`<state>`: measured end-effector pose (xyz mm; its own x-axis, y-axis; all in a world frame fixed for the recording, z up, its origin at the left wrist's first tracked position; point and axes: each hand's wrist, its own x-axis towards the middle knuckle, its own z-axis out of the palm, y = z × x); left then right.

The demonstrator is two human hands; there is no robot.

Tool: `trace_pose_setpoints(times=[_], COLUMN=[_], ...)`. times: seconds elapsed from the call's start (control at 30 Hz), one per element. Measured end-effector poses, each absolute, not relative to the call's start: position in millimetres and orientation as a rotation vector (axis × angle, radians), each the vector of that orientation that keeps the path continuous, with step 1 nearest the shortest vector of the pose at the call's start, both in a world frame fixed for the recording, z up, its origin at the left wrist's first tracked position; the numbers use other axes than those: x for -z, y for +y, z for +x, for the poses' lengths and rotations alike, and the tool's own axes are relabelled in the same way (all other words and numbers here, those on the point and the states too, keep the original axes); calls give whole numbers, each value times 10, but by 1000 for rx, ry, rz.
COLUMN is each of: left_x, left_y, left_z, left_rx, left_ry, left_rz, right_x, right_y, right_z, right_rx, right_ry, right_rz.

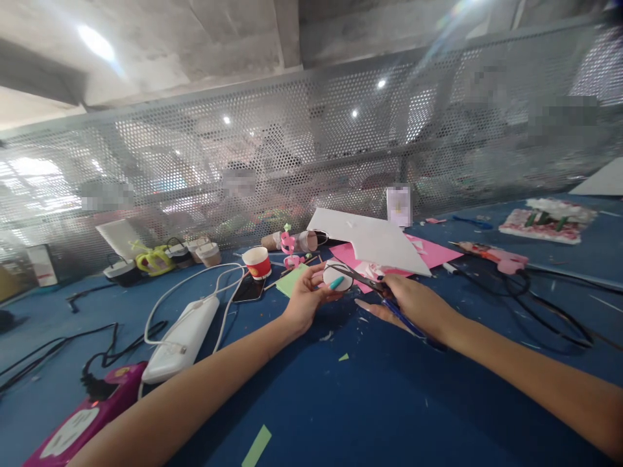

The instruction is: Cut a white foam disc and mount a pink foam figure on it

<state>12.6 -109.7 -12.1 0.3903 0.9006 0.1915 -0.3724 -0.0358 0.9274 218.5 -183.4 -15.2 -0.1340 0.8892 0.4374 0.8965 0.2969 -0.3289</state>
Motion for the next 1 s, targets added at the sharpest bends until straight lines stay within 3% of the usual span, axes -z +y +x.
trace_pose_setpoints(times=[1.0], left_x=[115], left_y=[-1135], left_z=[122], left_rx=[-1051], left_ry=[506], left_rz=[1287], right_x=[77], right_y=[-1906], right_z=[2162], right_rx=[180], right_ry=[-2093], right_rz=[-1589])
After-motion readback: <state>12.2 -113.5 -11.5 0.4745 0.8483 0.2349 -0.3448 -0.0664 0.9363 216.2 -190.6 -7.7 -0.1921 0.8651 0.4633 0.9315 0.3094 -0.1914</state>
